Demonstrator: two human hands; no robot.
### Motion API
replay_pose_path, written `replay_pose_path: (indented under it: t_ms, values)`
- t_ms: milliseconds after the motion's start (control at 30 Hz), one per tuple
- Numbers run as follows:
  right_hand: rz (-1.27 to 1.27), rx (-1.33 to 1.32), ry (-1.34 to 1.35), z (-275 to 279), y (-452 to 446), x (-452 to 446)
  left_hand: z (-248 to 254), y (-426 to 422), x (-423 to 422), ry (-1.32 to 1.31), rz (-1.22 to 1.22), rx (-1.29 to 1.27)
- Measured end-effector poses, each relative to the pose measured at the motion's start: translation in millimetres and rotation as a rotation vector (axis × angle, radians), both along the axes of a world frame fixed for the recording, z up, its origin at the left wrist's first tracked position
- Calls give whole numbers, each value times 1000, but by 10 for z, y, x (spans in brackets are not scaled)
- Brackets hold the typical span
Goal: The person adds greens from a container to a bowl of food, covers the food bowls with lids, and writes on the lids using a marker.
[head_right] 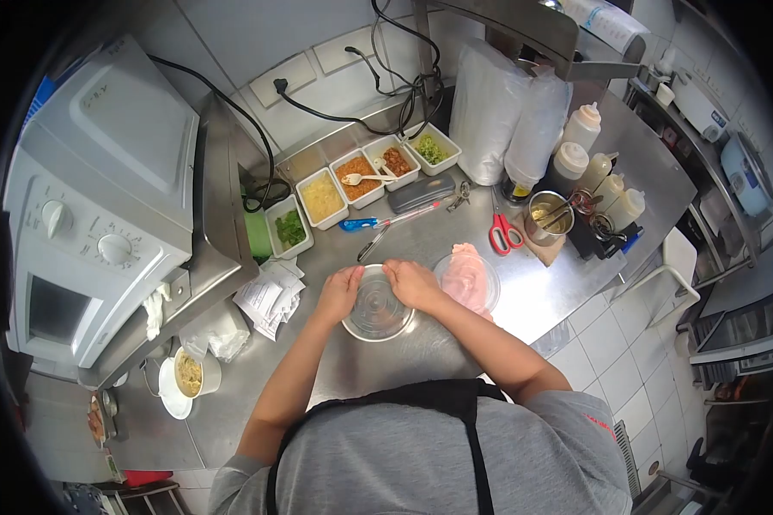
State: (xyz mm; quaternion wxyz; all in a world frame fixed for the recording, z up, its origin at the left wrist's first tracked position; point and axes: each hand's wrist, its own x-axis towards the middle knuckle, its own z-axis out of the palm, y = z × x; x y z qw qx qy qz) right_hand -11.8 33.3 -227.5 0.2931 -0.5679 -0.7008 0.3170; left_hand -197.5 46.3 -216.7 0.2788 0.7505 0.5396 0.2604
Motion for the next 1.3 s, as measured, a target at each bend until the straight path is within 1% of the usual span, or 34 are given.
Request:
replay_pose_path:
  t_ms: [33,133,200,233,267,333,367,433,467,567,600,667,700,733,800,833,900,967,1033,1067,1100,1133,1167,1200,1233,1267,1300]
  values:
    - [6,6,35,-54,-14,12,-21,-30,-5,17,5,-4]
    - [21,177,290,-138,-153,105,-43,-57,-78,66,53,34]
    - [-111,293,3,8,-420,255,-130,-238,-255,102,129,84]
    - [-188,340,-137,45,-569,333,-60,-345,-367,149,166,31]
    - [-227,314,-247,33,-693,412,61,-461,-439,200,196,-25]
    - [-314,246,-469,9,-943,544,255,-609,-406,323,296,131]
    - [-306,211,-511,-56,-1020,563,358,-671,-373,379,344,215]
    - [-301,144,-598,-263,-1069,640,603,-826,-184,413,152,330]
    - [-314,167,-603,-303,-1084,651,658,-873,-67,425,48,394]
    - [-356,199,-485,-370,-1112,695,596,-1049,111,538,-196,364]
    - [-419,328,-470,-296,-1163,698,462,-1038,71,608,-242,302]
    - [-462,401,-248,-121,-1274,833,324,-1032,-15,594,-213,222]
    - [-475,445,-135,-7,-1305,880,370,-1010,4,590,-192,183]
    - [-506,372,1,95,-1353,931,427,-1017,2,578,-195,165]
    - [-543,231,277,393,-1498,1034,699,-1075,131,351,-274,135]
    - [-493,172,477,543,-1582,1033,782,-1096,229,233,-304,119]
    - [-330,58,864,820,-1693,945,872,-1084,457,-218,-494,54]
    - [-244,215,759,927,-1663,926,869,-1008,728,-609,-497,11]
    - [-268,351,837,1057,-1530,997,1125,-750,858,-614,-535,38]
    - [-239,337,919,1144,-1444,1108,1250,-681,919,-614,-557,31]
    - [-220,303,1005,1200,-1398,1216,1483,-643,1002,-672,-526,201]
    - [-206,257,1090,1202,-1357,1346,1864,-620,1131,-725,-492,363]
    - [-198,207,1076,1154,-1305,1489,2290,-610,1252,-769,-455,524]
    - [-189,163,1053,1120,-1230,1686,2786,-595,1354,-712,-499,867]
    - [-185,111,1038,1062,-1179,1845,3229,-595,1492,-748,-487,1120]
    - [-204,108,995,1018,-1144,1984,3627,-466,1545,-689,-479,1387]
    - [-197,95,954,971,-1125,2115,4052,-462,1576,-576,-374,1603]
